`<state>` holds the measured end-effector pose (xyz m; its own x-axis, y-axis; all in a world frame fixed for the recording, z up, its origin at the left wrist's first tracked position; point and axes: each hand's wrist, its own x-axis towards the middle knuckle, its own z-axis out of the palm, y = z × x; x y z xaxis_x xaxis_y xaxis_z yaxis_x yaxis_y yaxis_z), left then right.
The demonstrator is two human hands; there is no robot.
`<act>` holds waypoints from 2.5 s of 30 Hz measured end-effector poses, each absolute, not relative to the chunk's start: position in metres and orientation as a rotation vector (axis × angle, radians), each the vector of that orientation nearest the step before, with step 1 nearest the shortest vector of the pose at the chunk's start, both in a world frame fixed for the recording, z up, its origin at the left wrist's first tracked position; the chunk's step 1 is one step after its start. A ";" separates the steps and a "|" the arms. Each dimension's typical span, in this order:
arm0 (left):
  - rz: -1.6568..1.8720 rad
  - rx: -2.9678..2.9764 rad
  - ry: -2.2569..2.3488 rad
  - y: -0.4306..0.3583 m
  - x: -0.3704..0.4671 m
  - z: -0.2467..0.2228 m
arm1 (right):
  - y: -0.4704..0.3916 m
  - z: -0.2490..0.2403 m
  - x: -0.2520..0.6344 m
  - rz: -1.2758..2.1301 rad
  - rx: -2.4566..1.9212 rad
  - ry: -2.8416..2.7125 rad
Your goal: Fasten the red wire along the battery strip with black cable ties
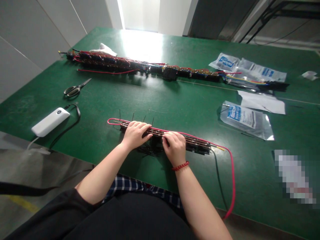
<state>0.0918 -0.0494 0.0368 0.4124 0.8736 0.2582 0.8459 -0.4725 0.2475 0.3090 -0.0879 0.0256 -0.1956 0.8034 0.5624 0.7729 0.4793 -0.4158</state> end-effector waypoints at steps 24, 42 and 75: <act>0.635 2.591 1.507 -0.055 0.121 0.070 | -0.087 0.030 0.308 0.059 -1.305 -1.989; 0.313 2.738 1.375 -0.024 0.160 0.066 | -0.086 0.028 0.308 0.031 -1.311 -1.979; 0.449 2.243 1.359 -0.009 0.159 0.053 | -0.087 0.029 0.308 0.055 -1.303 -1.984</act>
<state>0.1594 -0.0092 0.0527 0.4538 0.8905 0.0322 0.7343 -0.3942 0.5527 0.3084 -0.0867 0.0289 -0.2018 0.8048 0.5582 0.7726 0.4811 -0.4143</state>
